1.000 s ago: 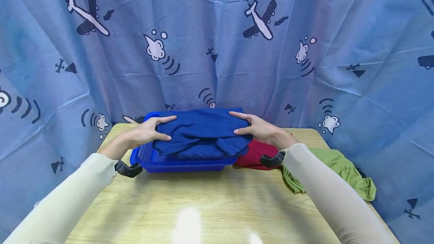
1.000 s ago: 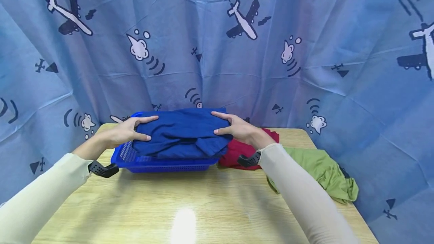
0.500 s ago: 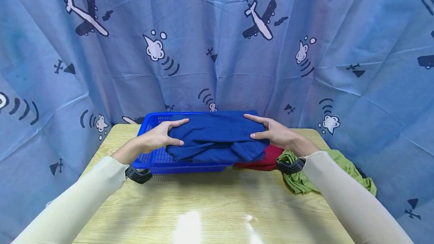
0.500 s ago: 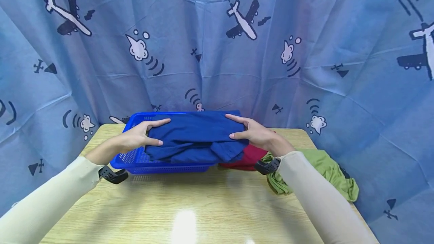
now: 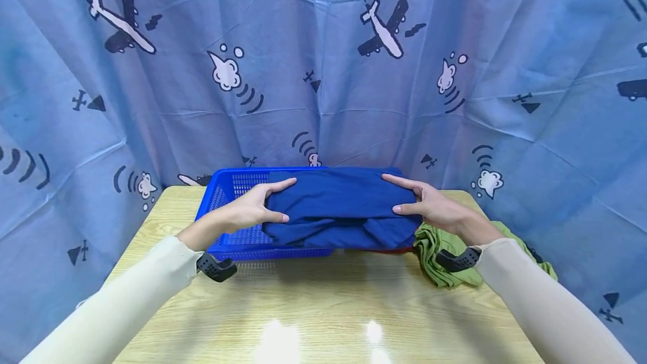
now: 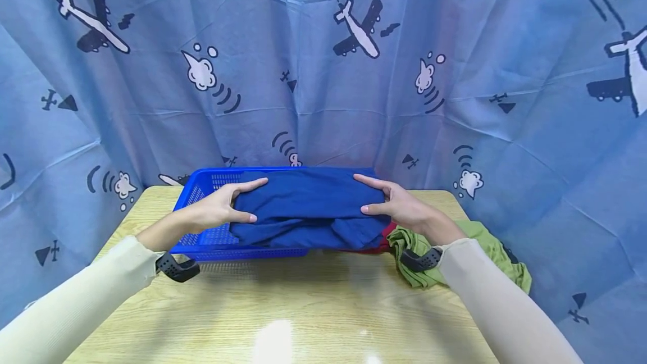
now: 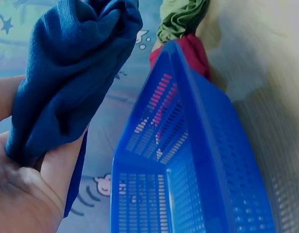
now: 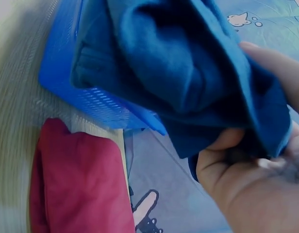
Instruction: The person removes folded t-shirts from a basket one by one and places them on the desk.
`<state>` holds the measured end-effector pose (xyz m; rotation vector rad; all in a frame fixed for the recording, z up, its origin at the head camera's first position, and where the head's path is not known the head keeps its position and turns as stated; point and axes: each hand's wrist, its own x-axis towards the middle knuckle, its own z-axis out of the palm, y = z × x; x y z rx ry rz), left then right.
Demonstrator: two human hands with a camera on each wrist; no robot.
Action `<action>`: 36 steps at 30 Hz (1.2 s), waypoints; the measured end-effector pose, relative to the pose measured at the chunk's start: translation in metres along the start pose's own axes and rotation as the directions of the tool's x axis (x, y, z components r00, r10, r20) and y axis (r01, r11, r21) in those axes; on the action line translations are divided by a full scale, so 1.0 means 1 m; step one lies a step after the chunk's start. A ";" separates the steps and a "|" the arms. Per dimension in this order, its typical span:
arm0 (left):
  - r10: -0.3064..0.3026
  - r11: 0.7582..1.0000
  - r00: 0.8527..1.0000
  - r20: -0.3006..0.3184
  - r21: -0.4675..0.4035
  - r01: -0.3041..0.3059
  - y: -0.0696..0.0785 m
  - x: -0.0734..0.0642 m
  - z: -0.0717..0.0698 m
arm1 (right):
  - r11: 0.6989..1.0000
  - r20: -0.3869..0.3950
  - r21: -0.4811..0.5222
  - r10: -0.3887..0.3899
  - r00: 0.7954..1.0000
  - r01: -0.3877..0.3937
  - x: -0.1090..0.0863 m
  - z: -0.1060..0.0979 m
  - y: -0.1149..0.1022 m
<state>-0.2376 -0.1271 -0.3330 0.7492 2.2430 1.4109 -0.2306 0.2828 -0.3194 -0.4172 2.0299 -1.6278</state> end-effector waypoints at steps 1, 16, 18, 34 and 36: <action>0.003 1.000 1.000 0.002 0.000 -0.003 0.001 0.001 0.002 | 1.000 -0.002 0.003 -0.008 1.000 0.008 -0.002 -0.001 0.001; 0.092 0.994 0.994 0.060 0.049 -0.095 0.011 0.026 0.038 | 0.997 0.082 -0.031 -0.071 0.994 0.074 -0.037 -0.040 0.024; 0.104 0.993 0.992 0.066 0.046 -0.107 0.014 0.030 0.043 | 0.996 0.097 -0.025 -0.083 0.992 0.086 -0.041 -0.045 0.028; 0.152 0.973 0.984 0.091 0.159 -0.165 0.021 0.050 0.085 | 0.975 -0.005 -0.221 0.014 1.000 -0.015 -0.080 -0.067 0.048; 0.165 0.970 0.982 0.095 0.165 -0.179 0.022 0.052 0.090 | 0.975 0.001 -0.221 0.016 1.000 -0.015 -0.084 -0.069 0.051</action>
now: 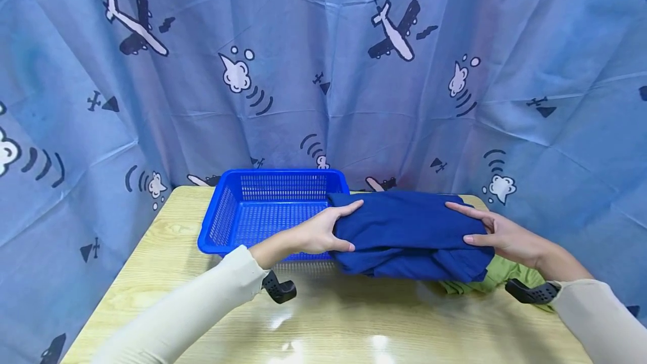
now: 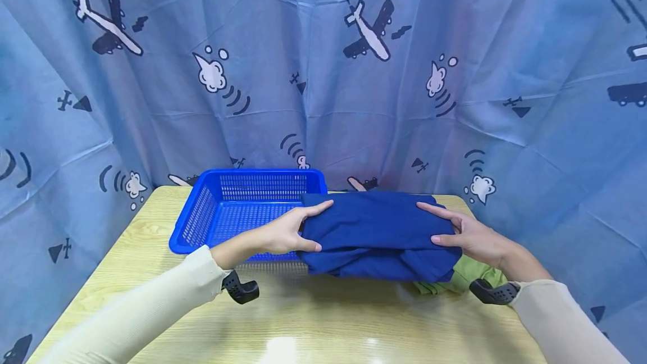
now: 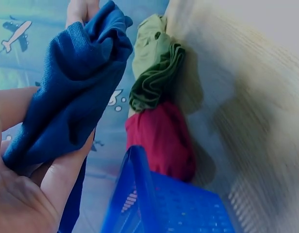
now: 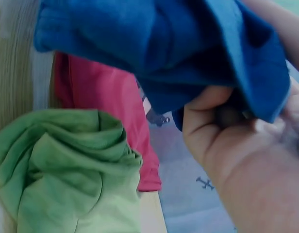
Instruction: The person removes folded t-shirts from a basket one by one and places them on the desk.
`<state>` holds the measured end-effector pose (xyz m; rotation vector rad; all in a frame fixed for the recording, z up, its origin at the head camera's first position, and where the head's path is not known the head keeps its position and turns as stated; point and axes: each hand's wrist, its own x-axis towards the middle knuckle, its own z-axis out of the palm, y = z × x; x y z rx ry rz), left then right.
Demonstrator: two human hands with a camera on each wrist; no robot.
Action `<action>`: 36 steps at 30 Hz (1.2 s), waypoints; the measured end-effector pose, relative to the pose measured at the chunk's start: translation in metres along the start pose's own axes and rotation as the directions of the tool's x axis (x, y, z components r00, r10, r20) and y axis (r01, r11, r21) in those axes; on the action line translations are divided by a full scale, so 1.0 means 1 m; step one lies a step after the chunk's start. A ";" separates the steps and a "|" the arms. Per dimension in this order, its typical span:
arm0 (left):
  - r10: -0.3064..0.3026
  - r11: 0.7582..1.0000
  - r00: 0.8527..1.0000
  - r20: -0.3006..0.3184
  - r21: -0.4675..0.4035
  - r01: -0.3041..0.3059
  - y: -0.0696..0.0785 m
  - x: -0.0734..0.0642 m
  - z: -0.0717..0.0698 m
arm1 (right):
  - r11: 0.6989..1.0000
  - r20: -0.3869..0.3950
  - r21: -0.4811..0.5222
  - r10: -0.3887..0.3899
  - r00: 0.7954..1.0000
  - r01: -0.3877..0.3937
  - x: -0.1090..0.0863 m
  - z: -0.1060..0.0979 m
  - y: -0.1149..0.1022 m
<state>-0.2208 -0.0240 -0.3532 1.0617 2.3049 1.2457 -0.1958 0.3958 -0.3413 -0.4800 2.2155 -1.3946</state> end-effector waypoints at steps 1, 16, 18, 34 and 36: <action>0.005 1.000 1.000 0.002 0.005 -0.005 0.000 0.001 0.003 | 1.000 0.007 0.007 -0.001 1.000 0.001 -0.002 -0.001 0.002; -0.003 1.000 1.000 -0.001 0.027 0.003 0.000 0.019 0.046 | 0.997 0.018 0.036 0.075 0.997 -0.075 -0.029 -0.015 0.027; -0.007 1.000 1.000 0.003 0.031 0.007 -0.001 0.020 0.052 | 0.997 0.033 0.040 0.062 0.998 -0.063 -0.032 -0.015 0.031; -0.091 0.995 0.994 0.058 0.034 0.089 -0.028 0.014 0.100 | 0.994 0.149 0.090 0.054 0.987 -0.068 -0.036 -0.002 0.065; -0.105 0.994 0.993 0.047 0.022 0.104 -0.031 0.009 0.103 | 0.993 0.143 0.103 0.038 0.989 -0.053 -0.033 0.003 0.065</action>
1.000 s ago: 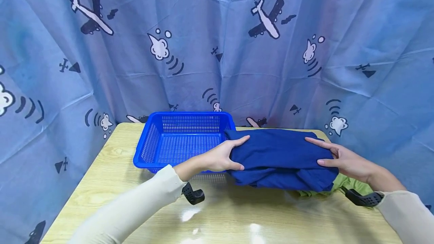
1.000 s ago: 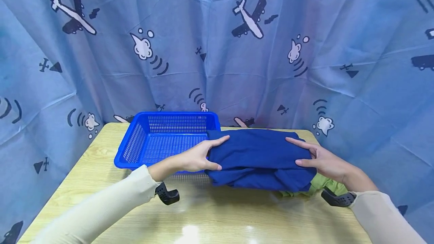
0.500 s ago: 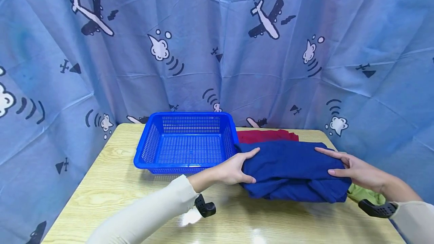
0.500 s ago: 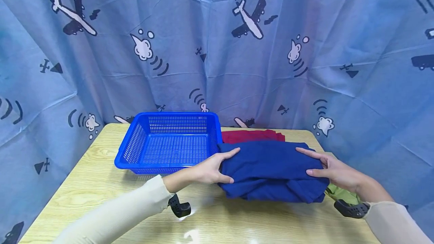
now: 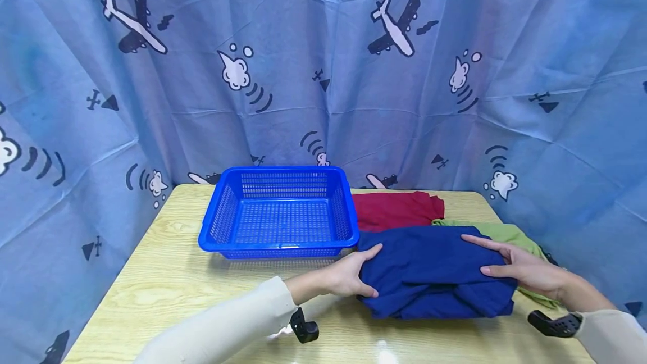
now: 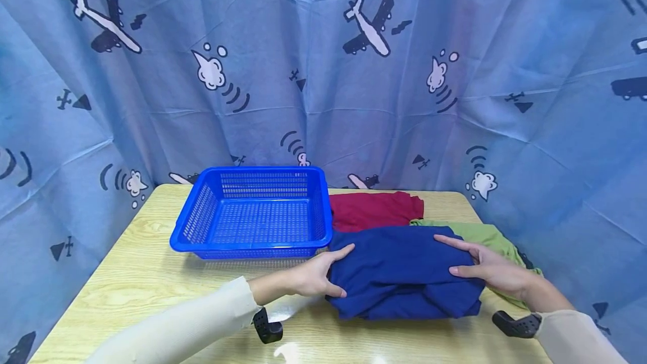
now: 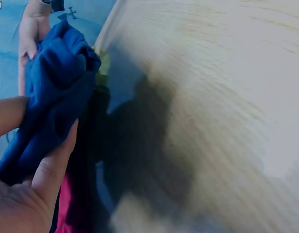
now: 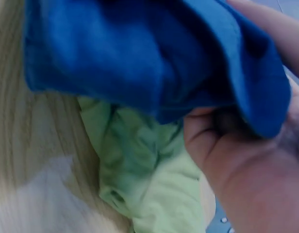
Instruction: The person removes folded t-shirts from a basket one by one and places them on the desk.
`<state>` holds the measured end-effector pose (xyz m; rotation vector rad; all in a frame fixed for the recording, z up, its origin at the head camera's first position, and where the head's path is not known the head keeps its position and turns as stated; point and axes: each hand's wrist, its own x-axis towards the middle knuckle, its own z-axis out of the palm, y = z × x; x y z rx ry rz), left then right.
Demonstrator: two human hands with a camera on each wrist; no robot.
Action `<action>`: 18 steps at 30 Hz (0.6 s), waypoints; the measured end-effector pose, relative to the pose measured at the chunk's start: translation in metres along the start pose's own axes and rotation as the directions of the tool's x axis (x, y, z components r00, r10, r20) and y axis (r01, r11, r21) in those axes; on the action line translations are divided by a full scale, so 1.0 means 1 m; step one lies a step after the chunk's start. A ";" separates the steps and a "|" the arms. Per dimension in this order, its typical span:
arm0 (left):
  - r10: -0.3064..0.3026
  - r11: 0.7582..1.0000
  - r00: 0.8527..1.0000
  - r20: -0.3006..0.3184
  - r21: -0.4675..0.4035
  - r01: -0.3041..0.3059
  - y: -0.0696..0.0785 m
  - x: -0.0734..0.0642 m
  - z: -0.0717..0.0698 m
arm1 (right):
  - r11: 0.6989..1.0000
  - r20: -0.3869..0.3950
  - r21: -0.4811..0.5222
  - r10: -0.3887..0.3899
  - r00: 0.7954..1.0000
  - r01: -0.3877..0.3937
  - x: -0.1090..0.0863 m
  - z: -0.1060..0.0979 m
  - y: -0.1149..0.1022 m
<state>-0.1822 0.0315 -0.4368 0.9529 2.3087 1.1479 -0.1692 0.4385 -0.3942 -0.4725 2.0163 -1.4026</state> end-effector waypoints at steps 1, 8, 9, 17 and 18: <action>-0.008 1.000 1.000 -0.005 -0.005 0.008 -0.002 -0.003 0.000 | 1.000 -0.009 -0.003 -0.002 1.000 0.002 0.001 0.003 0.000; -0.021 0.999 1.000 0.000 -0.045 0.021 -0.015 -0.020 -0.004 | 0.999 0.020 0.049 0.007 1.000 -0.008 0.009 0.018 0.002; -0.017 0.999 1.000 0.007 -0.051 0.017 -0.017 -0.022 -0.006 | 0.997 0.041 0.075 0.006 0.999 -0.009 0.012 0.020 0.003; -0.016 0.998 0.998 0.054 -0.052 0.019 -0.043 -0.038 -0.009 | 0.999 0.045 0.025 0.029 0.999 -0.030 0.028 0.037 0.012; -0.017 0.998 0.998 0.056 -0.055 0.020 -0.046 -0.040 -0.010 | 0.999 0.039 0.017 0.028 0.999 -0.029 0.030 0.040 0.013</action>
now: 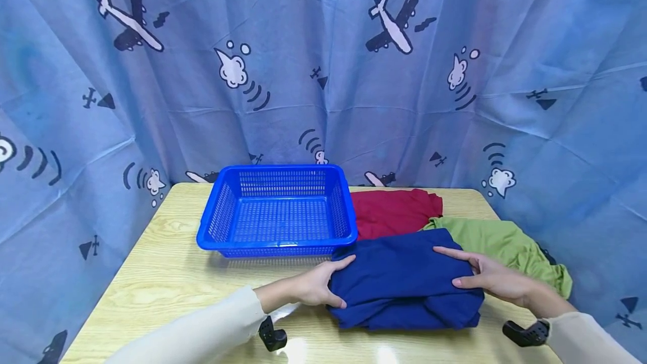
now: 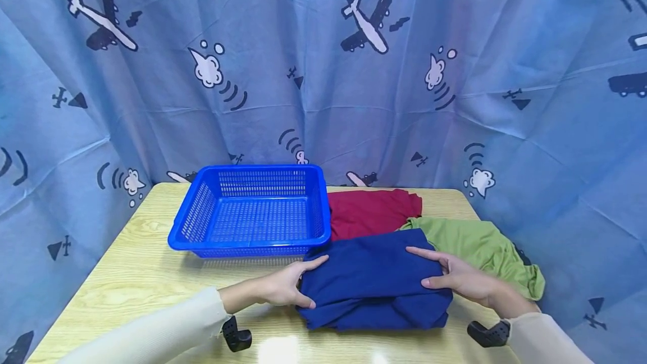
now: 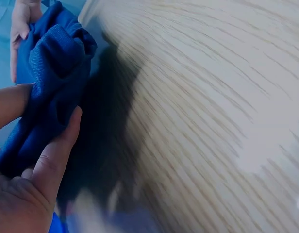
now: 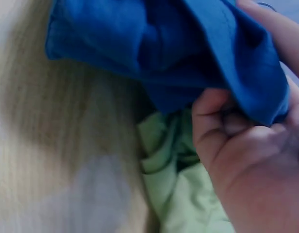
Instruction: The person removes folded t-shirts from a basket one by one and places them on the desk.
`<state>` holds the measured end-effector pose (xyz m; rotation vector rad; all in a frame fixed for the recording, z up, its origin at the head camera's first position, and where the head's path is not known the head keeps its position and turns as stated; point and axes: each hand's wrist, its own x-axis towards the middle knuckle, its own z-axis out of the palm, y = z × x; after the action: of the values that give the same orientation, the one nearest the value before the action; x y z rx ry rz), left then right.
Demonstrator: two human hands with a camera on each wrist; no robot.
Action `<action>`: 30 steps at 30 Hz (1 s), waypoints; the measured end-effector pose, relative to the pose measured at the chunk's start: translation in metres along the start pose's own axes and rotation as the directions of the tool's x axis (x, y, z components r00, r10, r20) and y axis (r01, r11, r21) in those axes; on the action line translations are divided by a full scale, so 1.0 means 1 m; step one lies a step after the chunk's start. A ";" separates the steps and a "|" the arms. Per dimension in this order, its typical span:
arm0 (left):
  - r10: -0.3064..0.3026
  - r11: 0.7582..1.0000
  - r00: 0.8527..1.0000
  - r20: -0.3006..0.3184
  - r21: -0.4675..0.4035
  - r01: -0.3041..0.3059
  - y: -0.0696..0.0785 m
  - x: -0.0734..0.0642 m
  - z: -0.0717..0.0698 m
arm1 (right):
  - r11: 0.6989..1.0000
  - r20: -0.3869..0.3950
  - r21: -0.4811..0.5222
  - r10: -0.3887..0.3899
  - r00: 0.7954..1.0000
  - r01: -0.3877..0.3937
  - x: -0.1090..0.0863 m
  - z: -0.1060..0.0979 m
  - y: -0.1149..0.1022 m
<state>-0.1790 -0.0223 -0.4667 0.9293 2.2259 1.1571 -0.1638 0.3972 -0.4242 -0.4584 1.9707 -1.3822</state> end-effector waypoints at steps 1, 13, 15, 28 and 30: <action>-0.004 1.000 1.000 0.000 -0.001 0.004 -0.003 -0.002 0.000 | 1.000 0.005 0.004 -0.003 1.000 0.003 0.003 0.002 0.001; -0.065 0.998 0.998 0.012 0.018 0.065 -0.018 -0.011 -0.005 | 0.992 -0.071 -0.121 0.034 0.997 -0.043 0.019 0.015 0.006; -0.071 0.997 0.997 0.013 0.030 0.070 -0.018 -0.011 -0.005 | 0.990 -0.079 -0.136 0.037 0.996 -0.048 0.020 0.014 0.009; -0.125 0.968 0.992 0.005 0.221 0.121 -0.021 -0.009 0.005 | 0.994 0.089 -0.042 -0.100 0.991 0.104 0.025 0.006 0.038; -0.130 0.955 0.991 0.000 0.268 0.126 -0.022 -0.008 0.006 | 0.993 0.106 -0.022 -0.116 0.988 0.119 0.026 0.006 0.038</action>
<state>-0.1771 -0.0339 -0.4875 0.8771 2.4293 0.8001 -0.1740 0.3911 -0.4694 -0.6566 1.9064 -1.3746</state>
